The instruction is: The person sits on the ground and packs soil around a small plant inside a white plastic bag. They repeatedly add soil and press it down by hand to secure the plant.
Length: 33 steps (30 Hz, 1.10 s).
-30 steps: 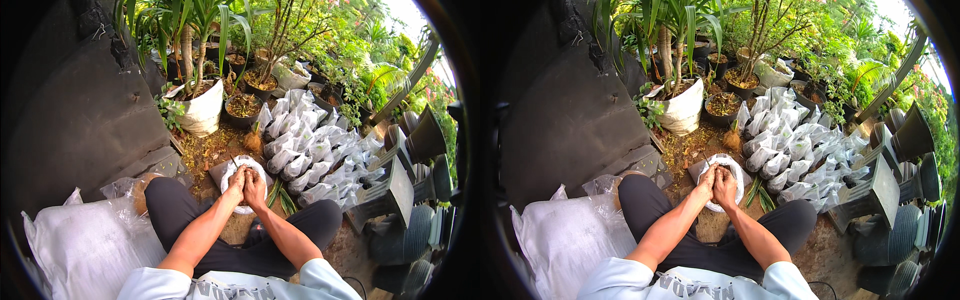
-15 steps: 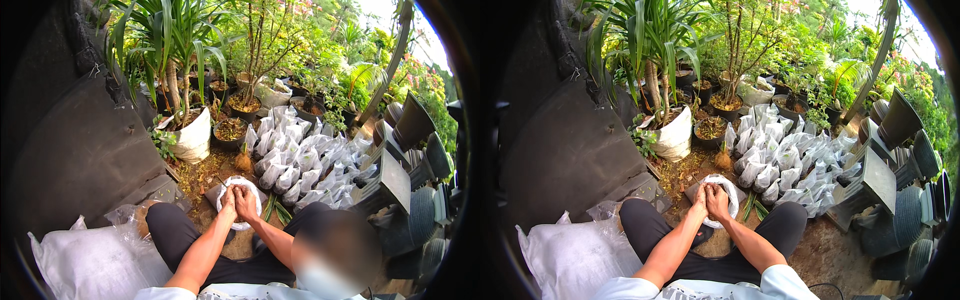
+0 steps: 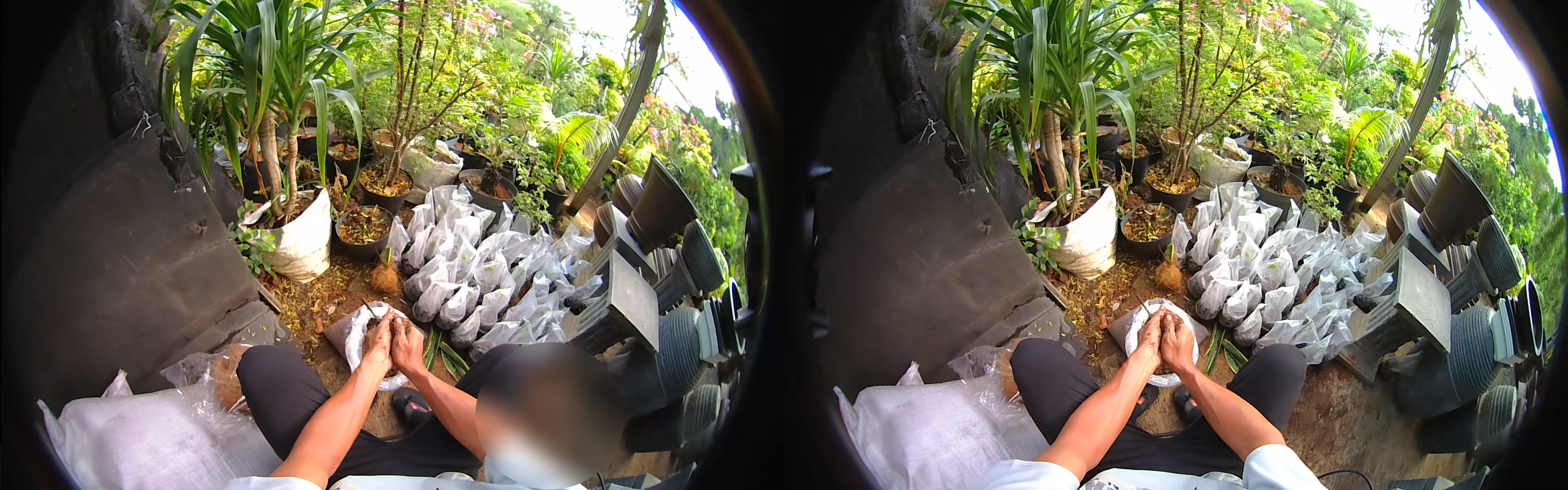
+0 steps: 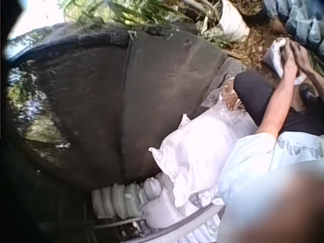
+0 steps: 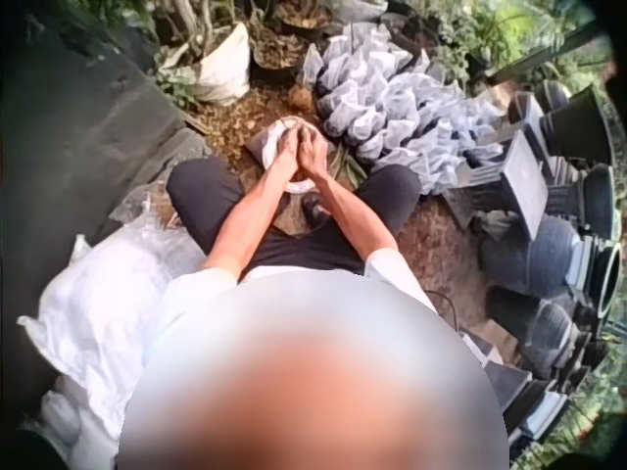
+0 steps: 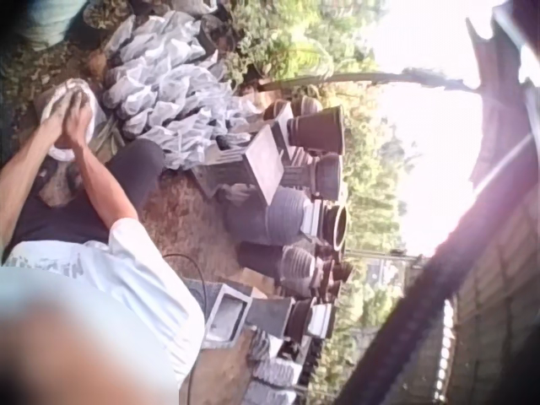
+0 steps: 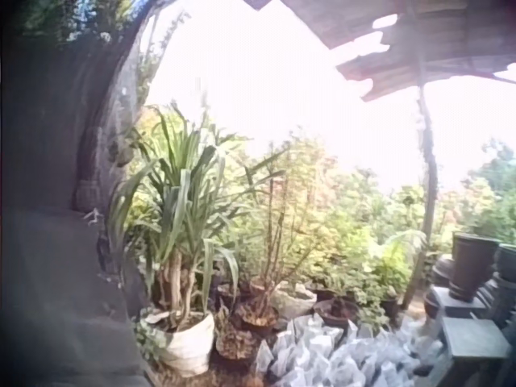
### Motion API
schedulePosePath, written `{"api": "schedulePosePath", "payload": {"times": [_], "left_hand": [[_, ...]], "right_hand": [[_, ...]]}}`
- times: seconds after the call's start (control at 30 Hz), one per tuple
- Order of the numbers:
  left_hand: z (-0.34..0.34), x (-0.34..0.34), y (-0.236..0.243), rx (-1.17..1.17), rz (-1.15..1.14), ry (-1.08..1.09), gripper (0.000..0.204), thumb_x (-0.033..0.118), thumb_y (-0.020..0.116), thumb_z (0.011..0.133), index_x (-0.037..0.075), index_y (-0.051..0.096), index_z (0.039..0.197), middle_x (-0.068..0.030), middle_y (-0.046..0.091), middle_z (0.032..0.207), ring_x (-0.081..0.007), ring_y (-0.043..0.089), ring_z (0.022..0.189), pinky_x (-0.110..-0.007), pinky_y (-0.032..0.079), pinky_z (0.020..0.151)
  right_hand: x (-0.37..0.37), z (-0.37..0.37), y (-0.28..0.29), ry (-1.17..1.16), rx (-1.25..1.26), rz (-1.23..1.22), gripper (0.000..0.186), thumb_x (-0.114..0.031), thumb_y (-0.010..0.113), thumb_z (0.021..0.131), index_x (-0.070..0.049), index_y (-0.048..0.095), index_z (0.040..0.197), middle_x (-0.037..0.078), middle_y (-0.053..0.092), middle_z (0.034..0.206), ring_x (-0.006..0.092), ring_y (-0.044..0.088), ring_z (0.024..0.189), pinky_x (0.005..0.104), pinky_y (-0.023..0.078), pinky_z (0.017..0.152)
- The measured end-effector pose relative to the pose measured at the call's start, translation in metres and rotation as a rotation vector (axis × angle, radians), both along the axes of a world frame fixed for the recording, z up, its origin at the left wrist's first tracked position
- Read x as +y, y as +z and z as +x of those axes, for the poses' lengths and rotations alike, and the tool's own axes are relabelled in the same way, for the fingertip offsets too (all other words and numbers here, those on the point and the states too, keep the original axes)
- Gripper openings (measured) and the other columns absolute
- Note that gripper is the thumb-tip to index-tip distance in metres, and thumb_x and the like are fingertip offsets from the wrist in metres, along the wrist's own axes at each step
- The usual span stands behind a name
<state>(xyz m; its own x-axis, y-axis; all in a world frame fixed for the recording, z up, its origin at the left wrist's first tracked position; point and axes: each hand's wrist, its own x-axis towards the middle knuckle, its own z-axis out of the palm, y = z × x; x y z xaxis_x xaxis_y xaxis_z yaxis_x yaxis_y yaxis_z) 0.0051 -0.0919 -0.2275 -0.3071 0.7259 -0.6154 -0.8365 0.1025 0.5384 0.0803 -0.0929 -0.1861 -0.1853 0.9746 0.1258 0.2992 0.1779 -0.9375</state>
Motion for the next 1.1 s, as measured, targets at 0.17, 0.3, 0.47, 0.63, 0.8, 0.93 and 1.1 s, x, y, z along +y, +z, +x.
{"api": "schedulePosePath", "payload": {"times": [0.17,0.3,0.47,0.63,0.8,0.93,1.1], "left_hand": [[-0.008,-0.024,0.02,-0.132,-0.011,0.021,0.021,0.031,0.07,0.09,0.01,0.068,0.088,-0.0028,0.066,0.083,-0.0164,0.061,0.073,-0.033,0.051,0.066],[-0.011,-0.022,0.024,0.003,0.062,0.034,0.018,0.026,0.07,0.09,0.009,0.068,0.091,-0.0034,0.067,0.083,-0.0157,0.062,0.071,-0.031,0.051,0.064],[-0.006,0.014,0.001,0.125,-0.016,0.119,0.022,0.023,0.072,0.086,0.003,0.067,0.094,-0.0047,0.068,0.085,-0.0159,0.062,0.071,-0.032,0.05,0.064],[0.01,0.027,-0.033,0.344,-0.031,0.126,0.023,0.022,0.07,0.086,0.0,0.067,0.093,-0.0063,0.068,0.086,-0.0169,0.063,0.075,-0.033,0.051,0.067],[0.008,0.009,-0.033,0.408,-0.022,0.034,0.018,0.021,0.069,0.089,0.003,0.068,0.092,-0.0057,0.068,0.085,-0.0154,0.063,0.074,-0.031,0.05,0.066],[-0.01,0.005,-0.026,-0.001,0.011,0.09,0.018,0.024,0.066,0.092,0.006,0.068,0.095,-0.0044,0.069,0.092,-0.0176,0.064,0.081,-0.031,0.053,0.074],[-0.025,0.0,-0.03,-0.16,0.138,-0.03,0.032,0.035,0.042,0.096,0.012,0.065,0.093,-0.0066,0.068,0.092,-0.0235,0.064,0.085,-0.039,0.051,0.083]], "right_hand": [[-0.016,-0.006,-0.011,0.123,-0.154,0.163,0.033,-0.022,0.047,0.098,0.004,0.063,0.111,0.026,0.065,0.11,0.0429,0.062,0.1,0.0439,0.049,0.085],[-0.008,-0.009,-0.017,0.102,0.157,-0.096,0.033,-0.02,0.047,0.098,0.004,0.062,0.116,0.023,0.066,0.111,0.0342,0.064,0.101,0.0393,0.049,0.089],[0.025,-0.011,-0.028,0.008,0.429,-0.308,0.035,-0.023,0.047,0.101,0.003,0.063,0.117,0.015,0.068,0.11,0.0216,0.064,0.1,0.0327,0.049,0.088],[0.034,-0.011,-0.051,-0.235,0.585,-0.584,0.032,-0.022,0.05,0.098,0.003,0.066,0.109,0.013,0.069,0.107,0.0209,0.064,0.095,0.0343,0.049,0.085],[0.026,-0.014,-0.069,-0.269,0.538,-0.619,0.029,-0.021,0.053,0.096,0.002,0.069,0.102,0.013,0.071,0.095,0.0215,0.065,0.09,0.0343,0.049,0.08],[0.019,-0.02,-0.063,-0.104,0.29,-0.422,0.031,-0.024,0.056,0.094,0.002,0.068,0.106,0.019,0.07,0.099,0.0237,0.066,0.089,0.0376,0.049,0.079],[0.008,-0.02,-0.033,-0.009,0.111,-0.152,0.031,-0.026,0.06,0.091,0.0,0.069,0.104,0.02,0.069,0.099,0.0324,0.066,0.096,0.0392,0.049,0.085]]}}
